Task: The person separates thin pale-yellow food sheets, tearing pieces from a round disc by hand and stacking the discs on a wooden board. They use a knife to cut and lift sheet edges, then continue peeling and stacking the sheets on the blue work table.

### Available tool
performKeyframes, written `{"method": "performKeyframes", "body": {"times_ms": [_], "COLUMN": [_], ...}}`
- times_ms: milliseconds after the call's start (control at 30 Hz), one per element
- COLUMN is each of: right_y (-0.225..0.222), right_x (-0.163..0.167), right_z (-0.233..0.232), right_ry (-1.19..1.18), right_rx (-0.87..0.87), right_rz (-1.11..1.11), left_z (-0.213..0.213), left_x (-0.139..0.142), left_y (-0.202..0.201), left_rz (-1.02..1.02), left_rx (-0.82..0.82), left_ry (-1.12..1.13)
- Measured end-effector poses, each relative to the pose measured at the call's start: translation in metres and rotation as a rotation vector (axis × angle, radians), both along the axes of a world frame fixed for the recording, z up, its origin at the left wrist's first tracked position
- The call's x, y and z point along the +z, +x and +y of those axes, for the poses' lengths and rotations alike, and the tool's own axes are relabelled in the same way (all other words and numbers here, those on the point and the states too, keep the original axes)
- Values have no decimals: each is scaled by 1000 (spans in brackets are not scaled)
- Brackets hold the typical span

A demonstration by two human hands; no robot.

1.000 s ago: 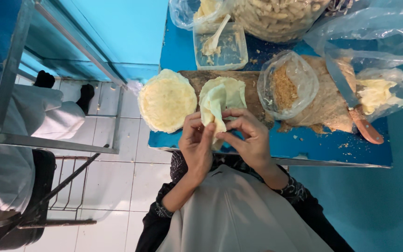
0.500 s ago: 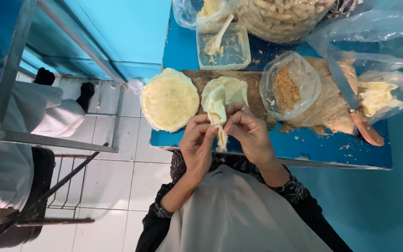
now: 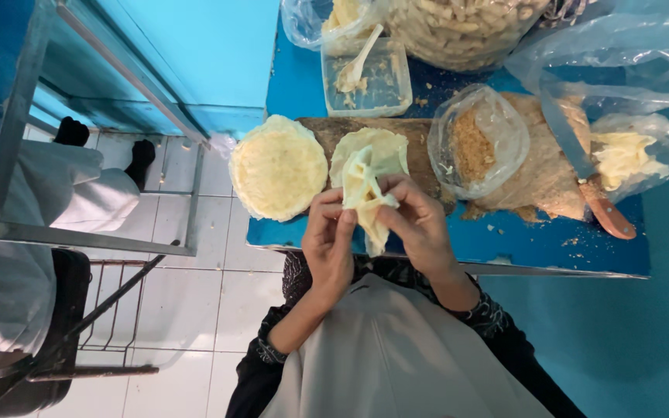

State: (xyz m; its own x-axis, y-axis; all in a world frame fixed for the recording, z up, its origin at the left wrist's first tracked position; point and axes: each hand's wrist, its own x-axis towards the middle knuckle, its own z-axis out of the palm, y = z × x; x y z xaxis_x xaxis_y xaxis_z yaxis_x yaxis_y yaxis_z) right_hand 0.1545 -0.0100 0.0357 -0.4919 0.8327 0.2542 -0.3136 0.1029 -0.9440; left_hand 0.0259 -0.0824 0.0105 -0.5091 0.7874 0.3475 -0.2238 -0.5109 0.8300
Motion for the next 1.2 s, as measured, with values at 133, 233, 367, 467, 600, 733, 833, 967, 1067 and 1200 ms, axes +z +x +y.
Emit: {"method": "performKeyframes", "body": {"times_ms": [133, 233, 367, 467, 600, 733, 833, 967, 1067, 1200], "right_y": [0, 3, 2, 2, 3, 0, -4, -10, -14, -17], "right_x": [3, -1, -10, -13, -12, -15, -17, -16, -13, -16], "right_z": [-9, -12, -2, 4, 0, -1, 3, -6, -17, -14], "right_ry": [522, 693, 35, -319, -250, 75, -81, 183, 373, 57], "right_rx": [-312, -329, -167, -126, -36, -191, -188, -258, -206, -246], "right_rz": [-313, -392, 28, 266, 227, -97, 10, -128, -193, -76], "left_z": [6, 6, 10, 9, 7, 7, 6, 3, -8, -19], "left_x": [-1, -3, -11, -17, -19, -15, -11, -5, -5, -6], "left_y": [-3, -3, -4, -1, 3, 2, -3, -6, -11, -21], "left_rz": [-74, -64, -120, -141, 129, 145, -152, 9, 20, -112], "left_rx": [-120, -119, -37, 10, 108, 95, -16, -82, -95, 70], "left_ry": [64, 95, 42, 64, 61, 152, 61, -64, -214, -305]}}
